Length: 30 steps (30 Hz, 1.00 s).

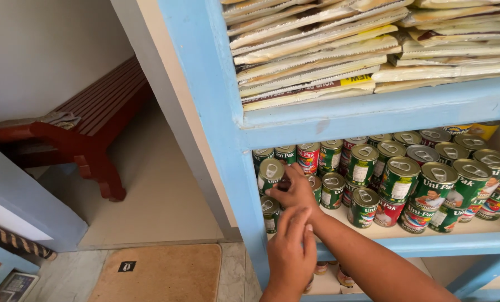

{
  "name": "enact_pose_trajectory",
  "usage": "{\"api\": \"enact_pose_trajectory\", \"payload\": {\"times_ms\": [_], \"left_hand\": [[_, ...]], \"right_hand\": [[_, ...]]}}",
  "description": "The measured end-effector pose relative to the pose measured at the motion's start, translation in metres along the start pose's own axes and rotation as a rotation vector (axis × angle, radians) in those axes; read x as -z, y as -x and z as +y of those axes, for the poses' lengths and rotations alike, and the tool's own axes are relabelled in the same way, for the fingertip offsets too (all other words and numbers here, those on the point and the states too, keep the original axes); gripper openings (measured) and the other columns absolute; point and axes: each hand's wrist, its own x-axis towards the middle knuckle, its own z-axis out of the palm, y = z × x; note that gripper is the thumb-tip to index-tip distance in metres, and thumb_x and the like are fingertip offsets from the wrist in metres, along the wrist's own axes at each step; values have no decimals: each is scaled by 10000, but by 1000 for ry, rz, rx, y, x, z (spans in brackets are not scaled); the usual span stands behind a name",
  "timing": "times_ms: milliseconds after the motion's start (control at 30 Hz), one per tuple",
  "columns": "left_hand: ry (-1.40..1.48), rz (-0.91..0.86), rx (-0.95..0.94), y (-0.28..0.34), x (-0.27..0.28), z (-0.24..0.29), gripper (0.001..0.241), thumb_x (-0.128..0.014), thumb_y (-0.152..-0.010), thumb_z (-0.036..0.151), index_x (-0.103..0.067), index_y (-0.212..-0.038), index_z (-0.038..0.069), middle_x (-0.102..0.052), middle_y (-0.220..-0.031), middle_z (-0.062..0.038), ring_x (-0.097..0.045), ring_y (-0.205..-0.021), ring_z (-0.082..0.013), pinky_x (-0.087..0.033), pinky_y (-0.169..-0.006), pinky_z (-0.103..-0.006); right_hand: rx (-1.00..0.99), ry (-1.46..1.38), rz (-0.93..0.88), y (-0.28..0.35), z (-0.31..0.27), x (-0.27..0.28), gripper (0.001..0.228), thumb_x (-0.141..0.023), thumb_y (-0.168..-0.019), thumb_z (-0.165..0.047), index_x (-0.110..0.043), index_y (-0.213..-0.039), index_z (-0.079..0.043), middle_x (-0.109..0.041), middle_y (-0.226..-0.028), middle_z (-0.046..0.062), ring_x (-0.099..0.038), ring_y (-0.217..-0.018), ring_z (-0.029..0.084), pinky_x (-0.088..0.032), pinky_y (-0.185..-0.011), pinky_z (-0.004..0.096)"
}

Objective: Organizing and straightening canned goods on a store shelf.

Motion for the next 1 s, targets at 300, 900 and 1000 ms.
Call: {"api": "enact_pose_trajectory", "payload": {"times_ms": [300,900,1000], "left_hand": [[45,35,48,-13,-4,-3,552,-626,-905,7,-532,-1444,83,-520,-1458,-206,-706,-1110,-343,-646,-730,-342],[322,-275,7,-9,-76,23,757,-637,-906,41,-296,-1581,71,-399,-1633,-217,-703,-1143,-397,-623,-748,-390],[263,-260,-28,-10,-87,27,770,-630,-909,29,-284,-1595,77,-396,-1621,-219,-634,-1239,-445,-626,-776,-416]], "right_hand": [[256,178,198,50,-25,42,549,-785,-755,1,-635,-1283,10,-563,-1071,103,-643,-965,213,-553,-819,311],[182,516,472,113,-22,141,663,-821,-687,-25,-599,-1312,2,-539,-1014,124,-613,-863,243,-534,-757,351],[177,512,497,111,-21,145,661,-820,-709,-23,-591,-1329,-15,-558,-1046,113,-629,-857,235,-544,-749,341]]}}
